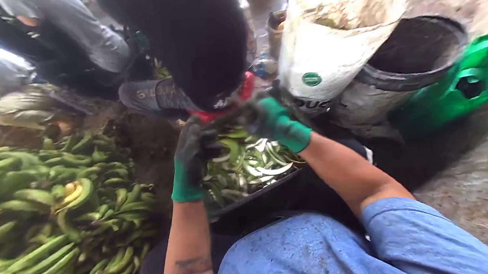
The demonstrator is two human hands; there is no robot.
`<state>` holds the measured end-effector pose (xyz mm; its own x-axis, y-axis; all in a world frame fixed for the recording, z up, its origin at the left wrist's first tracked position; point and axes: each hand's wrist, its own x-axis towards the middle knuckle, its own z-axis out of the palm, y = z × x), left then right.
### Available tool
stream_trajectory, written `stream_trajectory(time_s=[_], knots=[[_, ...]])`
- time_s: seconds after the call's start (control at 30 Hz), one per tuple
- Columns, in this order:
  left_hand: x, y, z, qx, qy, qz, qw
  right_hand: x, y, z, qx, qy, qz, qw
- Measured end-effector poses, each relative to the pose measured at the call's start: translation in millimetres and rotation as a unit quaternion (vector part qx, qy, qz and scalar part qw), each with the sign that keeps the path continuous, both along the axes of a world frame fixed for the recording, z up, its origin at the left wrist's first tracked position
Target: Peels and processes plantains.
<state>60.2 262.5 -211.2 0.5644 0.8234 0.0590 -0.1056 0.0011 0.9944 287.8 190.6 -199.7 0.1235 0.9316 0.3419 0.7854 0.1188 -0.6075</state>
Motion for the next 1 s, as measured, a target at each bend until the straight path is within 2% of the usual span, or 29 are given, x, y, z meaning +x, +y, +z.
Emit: stream_trajectory(time_s=[0.1,0.23,0.33,0.47,0.5,0.63,0.7,0.73,0.8,0.87,0.9,0.93,1.0], knots=[[15,32,-26,-0.006,0.128,0.114,0.985,25,-12,-7,0.091,0.148,-0.059,0.983],[32,60,-84,0.041,0.336,0.065,0.939,38,-19,-16,0.126,0.205,-0.079,0.967],[70,60,-110,0.076,0.494,0.048,0.865,38,-19,-22,0.119,0.173,-0.052,0.976],[124,46,-114,0.086,0.691,0.044,0.716,32,-10,-42,0.154,0.066,-0.018,0.986],[132,43,-118,0.091,0.71,0.038,0.697,32,-7,-47,0.155,0.053,-0.021,0.986],[135,50,-143,0.12,0.731,0.038,0.67,37,-3,-48,0.091,0.025,-0.03,0.995],[126,60,-138,0.112,0.722,0.04,0.682,40,-3,-43,0.042,0.009,-0.039,0.998],[117,64,-130,0.102,0.704,0.043,0.702,42,-4,-38,-0.003,0.01,-0.034,0.999],[88,77,-115,0.093,0.61,0.065,0.784,46,-4,-31,-0.09,0.007,-0.027,0.996],[48,92,-105,0.096,0.443,0.081,0.888,44,-3,-30,-0.132,-0.026,-0.027,0.991],[28,93,-98,0.081,0.324,0.083,0.939,42,-2,-32,-0.143,-0.046,-0.022,0.988],[10,88,-87,0.044,0.223,0.087,0.97,39,0,-35,-0.153,-0.07,-0.013,0.986],[-20,59,-65,-0.043,0.048,0.102,0.993,28,4,-38,-0.185,-0.102,0.015,0.977]])
